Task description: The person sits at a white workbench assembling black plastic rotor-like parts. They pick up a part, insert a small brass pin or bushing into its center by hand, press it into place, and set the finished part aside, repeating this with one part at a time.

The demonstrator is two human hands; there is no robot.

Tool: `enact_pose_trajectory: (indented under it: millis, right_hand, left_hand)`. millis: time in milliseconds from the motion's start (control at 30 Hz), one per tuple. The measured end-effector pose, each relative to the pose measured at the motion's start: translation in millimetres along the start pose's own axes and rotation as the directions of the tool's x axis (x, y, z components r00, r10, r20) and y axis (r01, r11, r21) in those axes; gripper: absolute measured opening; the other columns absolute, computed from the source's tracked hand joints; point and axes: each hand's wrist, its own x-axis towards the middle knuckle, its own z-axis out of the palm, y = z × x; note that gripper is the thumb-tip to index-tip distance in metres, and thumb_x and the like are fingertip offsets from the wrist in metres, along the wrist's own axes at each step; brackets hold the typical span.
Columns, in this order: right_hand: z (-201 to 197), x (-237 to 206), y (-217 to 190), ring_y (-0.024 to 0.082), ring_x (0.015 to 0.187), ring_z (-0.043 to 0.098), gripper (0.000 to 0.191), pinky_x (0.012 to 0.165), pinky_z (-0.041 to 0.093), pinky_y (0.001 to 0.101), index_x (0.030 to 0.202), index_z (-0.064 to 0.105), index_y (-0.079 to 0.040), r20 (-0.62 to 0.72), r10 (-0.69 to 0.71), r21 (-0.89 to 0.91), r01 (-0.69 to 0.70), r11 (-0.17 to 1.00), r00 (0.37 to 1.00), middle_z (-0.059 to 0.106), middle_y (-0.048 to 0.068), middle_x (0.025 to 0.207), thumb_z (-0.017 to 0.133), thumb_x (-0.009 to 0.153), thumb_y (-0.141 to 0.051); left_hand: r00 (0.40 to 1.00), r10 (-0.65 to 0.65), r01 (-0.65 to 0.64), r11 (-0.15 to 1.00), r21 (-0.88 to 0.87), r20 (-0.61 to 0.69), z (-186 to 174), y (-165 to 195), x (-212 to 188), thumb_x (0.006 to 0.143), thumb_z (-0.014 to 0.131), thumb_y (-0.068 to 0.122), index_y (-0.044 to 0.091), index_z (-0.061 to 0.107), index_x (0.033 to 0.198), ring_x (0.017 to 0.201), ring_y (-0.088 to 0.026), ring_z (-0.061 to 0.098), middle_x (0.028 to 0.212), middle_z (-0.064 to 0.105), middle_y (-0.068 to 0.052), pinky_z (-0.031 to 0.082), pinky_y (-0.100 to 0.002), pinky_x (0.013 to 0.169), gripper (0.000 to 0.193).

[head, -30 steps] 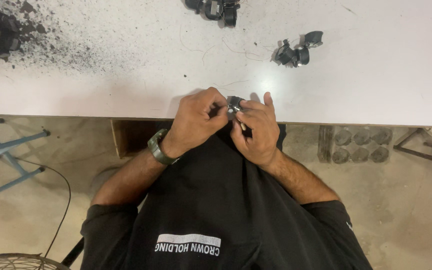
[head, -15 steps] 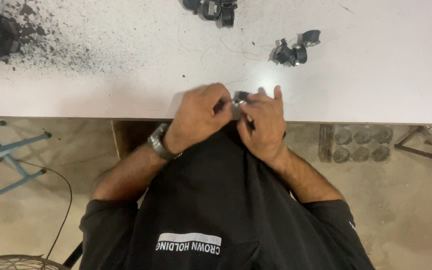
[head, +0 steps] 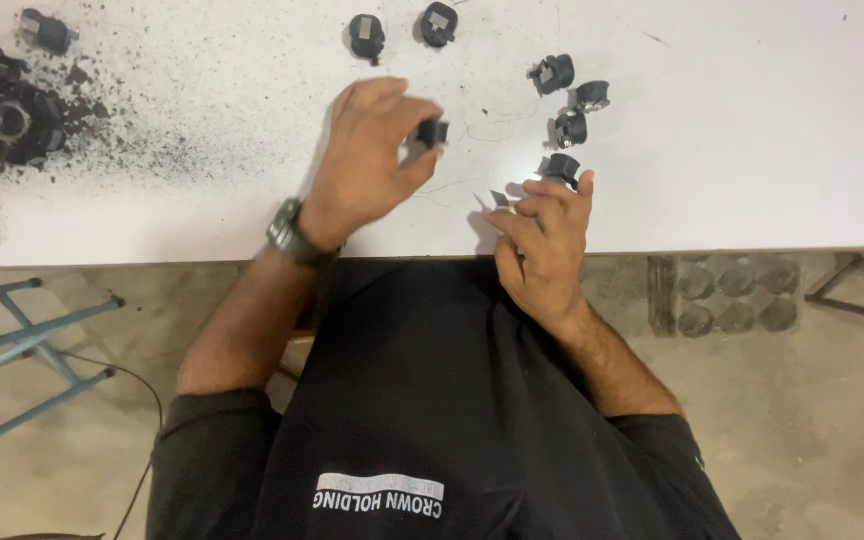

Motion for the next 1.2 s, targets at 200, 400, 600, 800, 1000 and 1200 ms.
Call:
enact_pose_trajectory:
  millis: [200, 400, 600, 800, 1000, 1200]
  right_hand:
    - [5.6, 13.1, -12.2, 0.035, 0.128, 0.049, 0.044, 0.121, 0.009, 0.0669, 0.123, 0.073, -0.008, 0.161, -0.042, -0.023, 0.046, 0.999, 0.986, 0.057, 0.01, 0.112, 0.087, 0.085, -0.025]
    - [16.8, 21.7, -17.0, 0.031, 0.129, 0.051, 0.037, 0.126, 0.01, 0.0675, 0.116, 0.074, -0.01, 0.191, -0.065, -0.057, 0.077, 0.995, 0.979, 0.059, 0.007, 0.113, 0.089, 0.085, -0.023]
    - [13.8, 12.9, -17.1, 0.033, 0.124, 0.051, 0.038, 0.125, 0.009, 0.0686, 0.111, 0.073, -0.006, 0.166, -0.032, -0.082, 0.047, 0.996, 0.986, 0.058, 0.011, 0.112, 0.089, 0.081, -0.022]
    - [19.2, 8.6, -14.6, 0.033, 0.121, 0.052, 0.035, 0.125, 0.01, 0.0676, 0.109, 0.073, -0.006, 0.114, -0.002, -0.098, 0.014, 0.995, 0.993, 0.058, 0.011, 0.109, 0.089, 0.082, -0.022]
    - [20.2, -7.5, -3.8, 0.031, 0.116, 0.057, 0.032, 0.127, 0.009, 0.0636, 0.113, 0.075, -0.009, -0.024, -0.123, -0.006, 0.123, 0.992, 0.992, 0.056, 0.007, 0.102, 0.086, 0.083, -0.011]
    - [30.8, -20.3, -0.2, 0.029, 0.118, 0.063, 0.034, 0.129, 0.009, 0.0628, 0.112, 0.06, -0.005, 0.018, -0.217, 0.166, 0.211, 0.963, 0.976, 0.067, 0.006, 0.104, 0.083, 0.087, -0.001]
  left_hand:
    - [0.995, 0.083, -0.084, 0.996, -0.025, -0.057, 20.6, 8.3, -76.4, 0.084, 0.084, 0.031, 0.019, 0.072, 0.126, 0.153, -0.035, 0.025, 0.156, 0.047, -0.013, 0.013, -0.064, 0.123, 0.045]
    - [0.988, 0.146, -0.144, 0.989, 0.041, -0.045, 16.9, 8.9, -85.0, 0.086, 0.082, 0.025, 0.012, 0.068, 0.14, 0.154, -0.034, 0.026, 0.161, 0.042, -0.013, 0.016, -0.062, 0.125, 0.057]
    - [0.95, 0.278, -0.261, 0.957, 0.124, -0.142, 28.2, 18.6, -88.1, 0.096, 0.082, 0.025, 0.011, 0.072, 0.116, 0.152, -0.03, 0.034, 0.153, 0.051, -0.009, 0.021, -0.058, 0.128, 0.026]
    - [0.921, 0.252, -0.205, 0.962, 0.181, -0.296, 42.4, 20.9, -102.3, 0.096, 0.084, 0.016, 0.013, 0.069, 0.097, 0.149, -0.025, 0.042, 0.143, 0.058, -0.005, 0.024, -0.055, 0.131, 0.015]
    - [0.919, 0.156, -0.127, 0.987, 0.103, -0.362, 53.5, 17.8, -105.2, 0.09, 0.085, 0.014, 0.013, 0.069, 0.095, 0.142, -0.026, 0.047, 0.137, 0.06, -0.005, 0.024, -0.055, 0.128, 0.018]
    - [0.909, 0.111, -0.093, 0.994, 0.064, -0.401, 55.5, 19.2, -105.6, 0.089, 0.084, 0.01, 0.012, 0.069, 0.096, 0.14, -0.025, 0.05, 0.133, 0.063, -0.004, 0.024, -0.054, 0.127, 0.017]
